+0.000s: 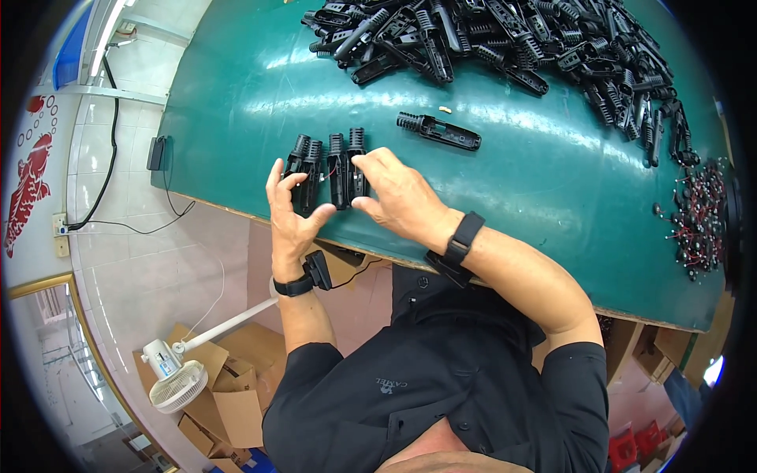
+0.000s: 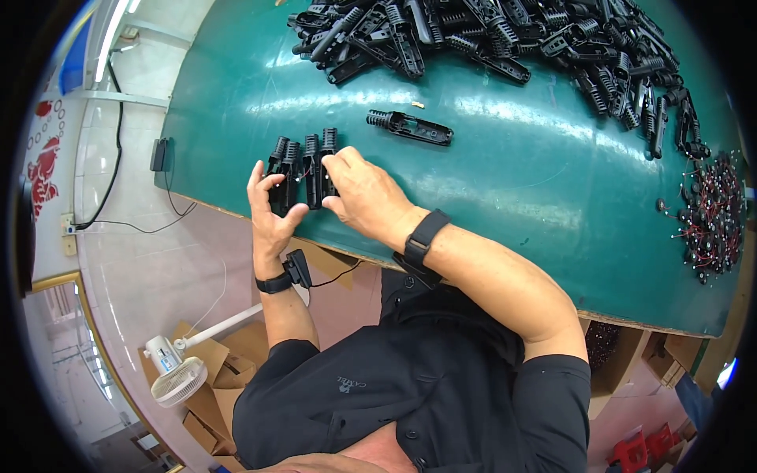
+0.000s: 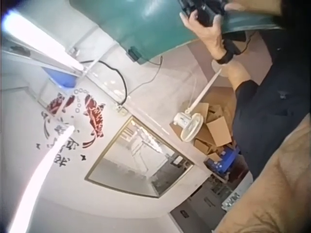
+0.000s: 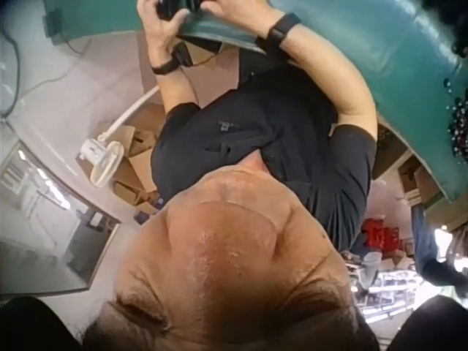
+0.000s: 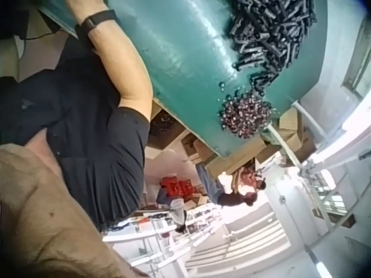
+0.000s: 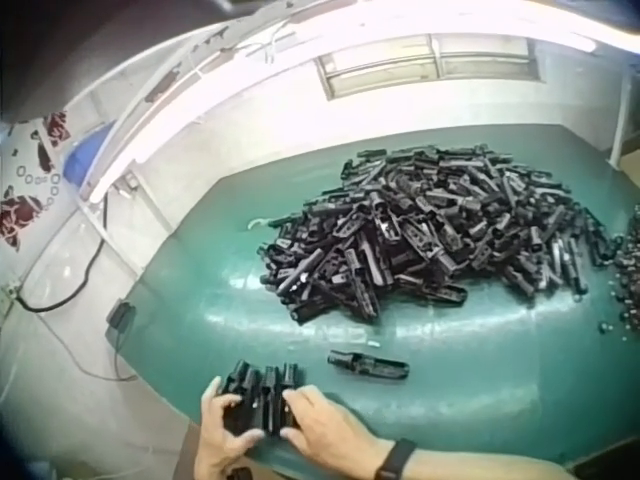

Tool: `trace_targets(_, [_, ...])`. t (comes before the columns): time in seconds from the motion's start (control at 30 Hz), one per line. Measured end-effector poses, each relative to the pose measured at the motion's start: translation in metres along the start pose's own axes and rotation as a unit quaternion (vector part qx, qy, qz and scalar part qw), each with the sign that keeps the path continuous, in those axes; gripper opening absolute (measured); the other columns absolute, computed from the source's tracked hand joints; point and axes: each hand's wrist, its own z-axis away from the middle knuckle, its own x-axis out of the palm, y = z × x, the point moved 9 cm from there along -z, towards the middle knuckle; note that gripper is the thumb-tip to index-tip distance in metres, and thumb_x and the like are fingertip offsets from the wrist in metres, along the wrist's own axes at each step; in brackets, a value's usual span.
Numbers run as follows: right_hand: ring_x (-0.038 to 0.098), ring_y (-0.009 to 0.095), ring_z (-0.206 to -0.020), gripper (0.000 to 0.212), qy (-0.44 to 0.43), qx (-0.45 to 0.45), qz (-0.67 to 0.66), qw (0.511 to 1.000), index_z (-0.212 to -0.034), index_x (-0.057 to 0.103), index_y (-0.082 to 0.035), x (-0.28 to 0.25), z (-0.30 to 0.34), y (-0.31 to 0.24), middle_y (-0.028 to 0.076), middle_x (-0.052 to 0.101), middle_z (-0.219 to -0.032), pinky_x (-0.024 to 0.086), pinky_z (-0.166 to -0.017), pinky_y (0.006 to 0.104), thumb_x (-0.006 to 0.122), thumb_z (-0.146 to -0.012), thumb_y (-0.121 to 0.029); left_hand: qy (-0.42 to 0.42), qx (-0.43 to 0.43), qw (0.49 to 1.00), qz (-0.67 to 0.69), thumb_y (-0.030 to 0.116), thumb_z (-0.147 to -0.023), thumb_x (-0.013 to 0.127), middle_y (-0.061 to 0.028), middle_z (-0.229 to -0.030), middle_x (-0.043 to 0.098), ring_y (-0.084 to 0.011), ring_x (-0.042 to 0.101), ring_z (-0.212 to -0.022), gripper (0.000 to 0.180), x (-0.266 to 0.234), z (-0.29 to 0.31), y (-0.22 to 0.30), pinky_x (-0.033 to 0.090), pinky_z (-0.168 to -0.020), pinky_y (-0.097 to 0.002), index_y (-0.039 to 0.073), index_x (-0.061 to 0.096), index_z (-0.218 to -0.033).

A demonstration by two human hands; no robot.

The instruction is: The person assembles electronic components by picking up a black plastic housing and inserting a small speaker with wires into it. They then fit a plastic cap onto the housing, snap a second housing piece over the assembly to secure it, and place the finished unit on the table.

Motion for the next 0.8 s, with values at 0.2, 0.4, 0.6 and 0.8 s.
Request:
trace_targets(0.2, [0.066, 0.041, -0.113, 0.056, 0.007, -0.042, -0.007, 0.999, -0.134, 0.057, 0.001, 0.017, -0.004, -0.006, 0.020, 0.059, -0.131, 0.058, -0.094, 0.0463, 0.081, -0.085, -0.012, -0.043, 0.031, 0.998, -0.045, 0.046, -0.070, 0.096, -0.0236, -0.160, 0.041, -0.0399, 0.037, -0.150, 0.074, 0.011, -0.002, -0.011, 0.037, -0.119, -0.0519, 0.009, 0.064, -0.124])
trace_targets(0.4, [0.067, 0.038, -0.112, 0.051, -0.013, -0.050, -0.013, 0.999, -0.134, 0.059, 0.001, 0.018, 0.006, -0.015, 0.019, 0.060, -0.134, 0.058, -0.094, 0.0447, 0.079, -0.088, -0.011, -0.035, 0.052, 0.998, 0.021, 0.039, -0.077, 0.093, -0.0224, -0.159, 0.043, -0.0369, 0.045, -0.144, 0.070, -0.003, 0.002, -0.017, 0.041, -0.116, -0.0479, 0.007, 0.063, -0.131])
trace_targets(0.6, [0.068, 0.034, -0.110, 0.049, -0.048, -0.012, -0.015, 0.999, -0.134, 0.060, 0.000, 0.014, 0.022, -0.016, 0.017, 0.062, -0.132, 0.058, -0.093, 0.0418, 0.077, -0.090, -0.012, 0.109, -0.134, 0.971, 0.167, 0.023, -0.091, 0.081, -0.0183, -0.146, 0.058, -0.0260, 0.058, -0.132, 0.049, -0.028, 0.003, -0.073, 0.049, -0.107, -0.0377, 0.004, 0.064, -0.133])
trace_targets(0.8, [0.068, 0.033, -0.110, 0.047, -0.045, -0.026, 0.001, 0.999, -0.133, 0.061, 0.000, 0.014, 0.039, -0.026, 0.017, 0.064, -0.129, 0.057, -0.095, 0.0410, 0.077, -0.091, -0.014, 0.012, -0.135, 0.991, -0.009, 0.014, -0.097, 0.073, -0.0085, -0.110, 0.071, -0.0167, 0.067, -0.101, 0.034, -0.036, -0.003, -0.073, 0.055, -0.088, -0.0316, 0.001, 0.067, -0.128])
